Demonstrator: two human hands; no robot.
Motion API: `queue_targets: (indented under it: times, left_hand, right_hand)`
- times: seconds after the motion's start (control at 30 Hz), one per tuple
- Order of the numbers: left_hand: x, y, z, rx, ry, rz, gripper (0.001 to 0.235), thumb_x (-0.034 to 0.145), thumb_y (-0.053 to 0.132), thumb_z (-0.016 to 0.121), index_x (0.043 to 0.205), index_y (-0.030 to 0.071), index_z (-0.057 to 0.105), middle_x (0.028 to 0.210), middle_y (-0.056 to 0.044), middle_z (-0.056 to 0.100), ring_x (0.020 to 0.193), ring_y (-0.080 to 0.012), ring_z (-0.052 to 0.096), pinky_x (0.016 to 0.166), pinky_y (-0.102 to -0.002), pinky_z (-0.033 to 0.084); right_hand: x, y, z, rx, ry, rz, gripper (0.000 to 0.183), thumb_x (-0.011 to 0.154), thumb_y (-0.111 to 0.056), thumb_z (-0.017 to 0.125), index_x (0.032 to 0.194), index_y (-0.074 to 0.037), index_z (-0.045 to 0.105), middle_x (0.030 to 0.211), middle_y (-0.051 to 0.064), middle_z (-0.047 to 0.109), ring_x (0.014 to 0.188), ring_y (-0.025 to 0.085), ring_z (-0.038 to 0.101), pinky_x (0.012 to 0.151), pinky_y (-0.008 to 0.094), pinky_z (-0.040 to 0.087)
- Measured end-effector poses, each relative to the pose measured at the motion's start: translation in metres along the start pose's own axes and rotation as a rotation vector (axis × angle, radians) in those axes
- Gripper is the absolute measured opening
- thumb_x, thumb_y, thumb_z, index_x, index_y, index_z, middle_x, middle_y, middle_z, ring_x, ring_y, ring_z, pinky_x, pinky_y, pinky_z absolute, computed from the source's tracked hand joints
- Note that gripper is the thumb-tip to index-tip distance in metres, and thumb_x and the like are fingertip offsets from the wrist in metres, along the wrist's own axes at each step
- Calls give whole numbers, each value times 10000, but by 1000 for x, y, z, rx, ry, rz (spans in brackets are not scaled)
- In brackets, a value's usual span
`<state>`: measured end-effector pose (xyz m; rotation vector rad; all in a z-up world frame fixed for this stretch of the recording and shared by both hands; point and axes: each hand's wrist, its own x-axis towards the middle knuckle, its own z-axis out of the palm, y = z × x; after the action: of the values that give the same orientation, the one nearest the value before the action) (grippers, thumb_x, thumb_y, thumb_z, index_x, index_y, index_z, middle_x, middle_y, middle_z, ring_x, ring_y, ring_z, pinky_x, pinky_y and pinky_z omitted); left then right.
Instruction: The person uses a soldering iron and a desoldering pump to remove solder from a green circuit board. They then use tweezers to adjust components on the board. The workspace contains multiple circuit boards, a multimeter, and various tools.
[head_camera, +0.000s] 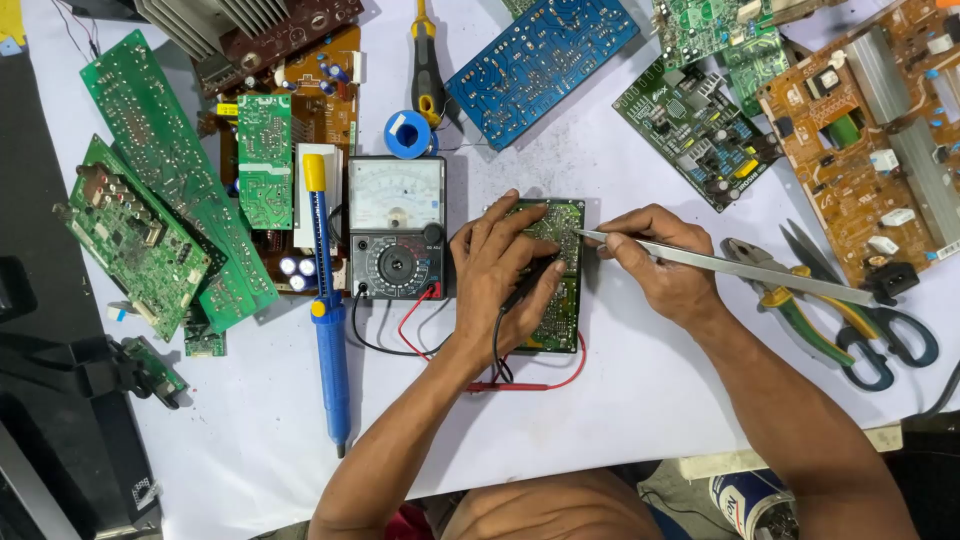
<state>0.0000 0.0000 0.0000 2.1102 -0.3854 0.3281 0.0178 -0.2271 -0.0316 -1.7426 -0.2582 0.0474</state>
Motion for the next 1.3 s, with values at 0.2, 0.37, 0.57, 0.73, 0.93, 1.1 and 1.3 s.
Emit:
queue_targets:
  times: [0.2, 0.37, 0.57, 0.73, 0.93, 1.1, 1.3]
  left_hand:
    - [-1, 0, 1, 1, 14, -17, 102, 961, 266, 693, 990, 169, 679, 1298, -38, 658, 1421, -324, 477, 1085, -510, 301]
    - [0, 0, 2, 19, 10, -4, 93, 955, 251, 697, 990, 165, 684, 1292, -41, 659, 1419, -323, 478, 1096, -512, 294]
    - [-2, 16, -11, 36, -1, 44, 91, 950, 208, 694, 994, 133, 669, 1325, -77, 643, 1425, -346, 463, 1126, -544, 245]
    - [-22, 33, -38, 81, -46, 97, 119, 942, 178, 700, 1040, 120, 668, 1333, -95, 631, 1387, -367, 496, 1106, -524, 305]
    - [-76, 37, -106, 523, -347, 177, 358, 927, 20, 523, 1260, 104, 625, 1426, -176, 558, 1317, -347, 519, 1013, -500, 431]
    - [-113, 37, -148, 610, -96, -32, 293, 935, 145, 689, 1227, 170, 681, 1369, -93, 641, 1197, -326, 616, 933, -443, 490]
    - [-129, -9, -144, 903, -75, -602, 774, 863, 495, 724, 1433, 12, 521, 1226, -172, 574, 1083, -396, 571, 847, -521, 485]
  right_hand:
    - [1, -8, 3, 28, -5, -9, 170, 972, -45, 656, 1040, 108, 689, 939, 237, 745, 860, 274, 759, 759, 422, 639]
    - [5, -9, -3, 40, -60, -22, 150, 949, -48, 668, 981, 97, 696, 898, 236, 746, 835, 276, 760, 735, 427, 638]
    - [0, -19, -28, -125, -146, 77, 167, 909, -138, 706, 880, 27, 710, 726, 157, 733, 685, 209, 730, 627, 380, 608]
    - [-2, -93, -39, -510, -447, 448, 367, 851, -300, 654, 688, 26, 697, 505, 243, 688, 490, 351, 658, 584, 482, 539]
    - [-24, -75, -73, -1082, -549, 570, 449, 874, -698, 564, 945, -311, 782, 654, -43, 784, 575, 153, 730, 642, 330, 563]
    - [16, -69, -118, -114, 519, 277, 343, 1179, -382, 651, 1311, -69, 603, 882, 51, 712, 591, 93, 650, 465, 207, 498]
    - [67, 7, -203, -73, 552, 97, 790, 930, -792, 647, 1433, -184, 606, 1319, -56, 732, 996, 95, 756, 842, 213, 658]
